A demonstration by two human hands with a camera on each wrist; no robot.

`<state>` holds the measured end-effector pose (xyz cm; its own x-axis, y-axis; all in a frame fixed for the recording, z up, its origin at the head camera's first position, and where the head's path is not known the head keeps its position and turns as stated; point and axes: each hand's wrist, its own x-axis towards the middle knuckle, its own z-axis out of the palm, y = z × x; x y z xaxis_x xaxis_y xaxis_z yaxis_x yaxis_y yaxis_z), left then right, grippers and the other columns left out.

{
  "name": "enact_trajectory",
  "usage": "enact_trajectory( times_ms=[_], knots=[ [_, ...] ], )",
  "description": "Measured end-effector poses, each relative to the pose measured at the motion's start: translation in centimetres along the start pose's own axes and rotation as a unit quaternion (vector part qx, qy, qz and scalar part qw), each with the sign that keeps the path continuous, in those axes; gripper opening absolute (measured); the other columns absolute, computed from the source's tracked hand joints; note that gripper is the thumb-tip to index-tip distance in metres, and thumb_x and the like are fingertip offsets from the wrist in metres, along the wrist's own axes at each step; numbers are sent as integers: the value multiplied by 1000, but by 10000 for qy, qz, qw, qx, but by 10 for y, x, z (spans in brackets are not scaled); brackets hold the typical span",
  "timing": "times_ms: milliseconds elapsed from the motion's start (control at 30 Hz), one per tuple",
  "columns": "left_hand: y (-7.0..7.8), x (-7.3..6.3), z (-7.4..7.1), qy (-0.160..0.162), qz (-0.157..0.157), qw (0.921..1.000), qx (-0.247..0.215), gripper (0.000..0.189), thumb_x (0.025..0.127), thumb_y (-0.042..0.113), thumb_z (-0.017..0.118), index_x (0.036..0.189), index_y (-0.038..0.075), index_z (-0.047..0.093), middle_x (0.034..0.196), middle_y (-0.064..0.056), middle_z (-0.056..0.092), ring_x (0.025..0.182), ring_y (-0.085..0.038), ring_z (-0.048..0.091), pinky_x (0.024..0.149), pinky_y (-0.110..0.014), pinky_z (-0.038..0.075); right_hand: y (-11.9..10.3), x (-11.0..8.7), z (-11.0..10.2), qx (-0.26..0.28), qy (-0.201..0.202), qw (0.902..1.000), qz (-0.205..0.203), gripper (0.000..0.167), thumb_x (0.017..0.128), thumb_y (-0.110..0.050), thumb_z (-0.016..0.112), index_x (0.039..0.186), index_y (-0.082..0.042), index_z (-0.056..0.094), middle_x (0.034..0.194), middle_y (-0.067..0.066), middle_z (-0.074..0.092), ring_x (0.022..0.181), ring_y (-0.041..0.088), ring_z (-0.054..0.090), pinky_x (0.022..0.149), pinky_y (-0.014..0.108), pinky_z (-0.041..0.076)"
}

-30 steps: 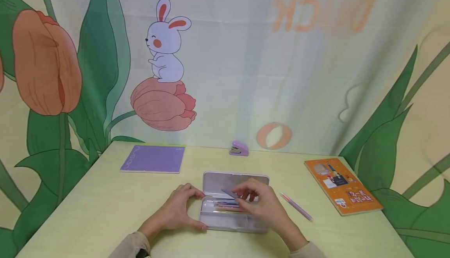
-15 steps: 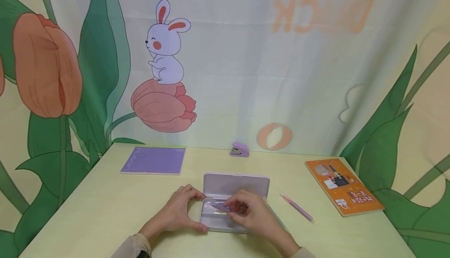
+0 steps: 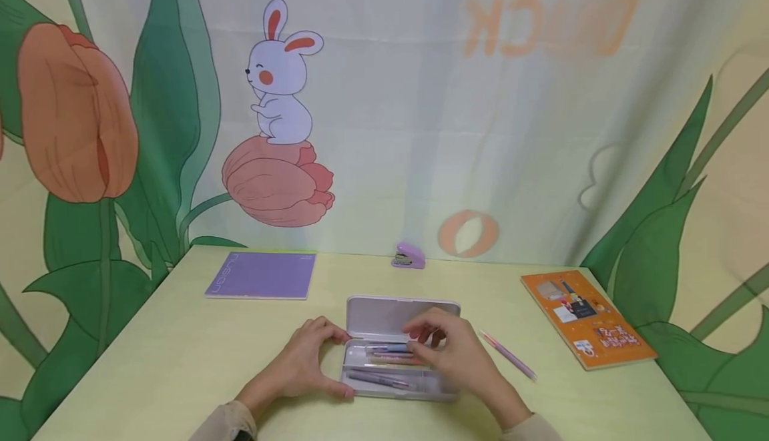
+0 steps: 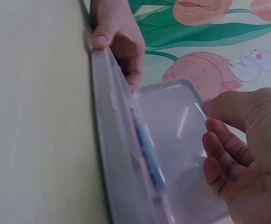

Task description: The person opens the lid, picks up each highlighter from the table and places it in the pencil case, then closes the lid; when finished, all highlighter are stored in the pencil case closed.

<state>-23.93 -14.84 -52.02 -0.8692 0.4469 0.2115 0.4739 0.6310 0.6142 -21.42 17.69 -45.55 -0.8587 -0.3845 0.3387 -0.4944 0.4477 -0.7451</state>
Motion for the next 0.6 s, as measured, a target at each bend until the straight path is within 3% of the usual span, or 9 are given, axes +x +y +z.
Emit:
enact_trajectory(
  times_ms=[267, 433, 600],
  knots=[
    [0, -2, 2, -30, -39, 10000, 36, 93, 57, 69, 104, 131, 22, 73, 118, 10, 60, 117, -17, 51, 108, -49, 48, 3, -3, -43, -200, 713, 9972, 86, 21, 97, -4, 86, 117, -11, 82, 99, -3, 75, 87, 13, 70, 77, 27, 59],
    [0, -2, 2, 14, 9, 10000, 64, 92, 58, 69, 104, 131, 22, 73, 119, 9, 60, 117, -17, 51, 108, -49, 48, 17, -10, -75, -521, 1275, 9903, 173, 23, 97, -4, 85, 118, -14, 82, 98, -3, 75, 87, 12, 69, 76, 24, 58],
    [-1, -2, 0, 33, 36, 10000, 36, 92, 58, 69, 104, 130, 21, 73, 120, 9, 61, 118, -18, 52, 108, -49, 48, 37, -26, -94, -688, 1563, 9849, 297, 22, 98, -2, 84, 117, -12, 81, 97, 2, 76, 87, 10, 68, 74, 22, 57]
  ],
)
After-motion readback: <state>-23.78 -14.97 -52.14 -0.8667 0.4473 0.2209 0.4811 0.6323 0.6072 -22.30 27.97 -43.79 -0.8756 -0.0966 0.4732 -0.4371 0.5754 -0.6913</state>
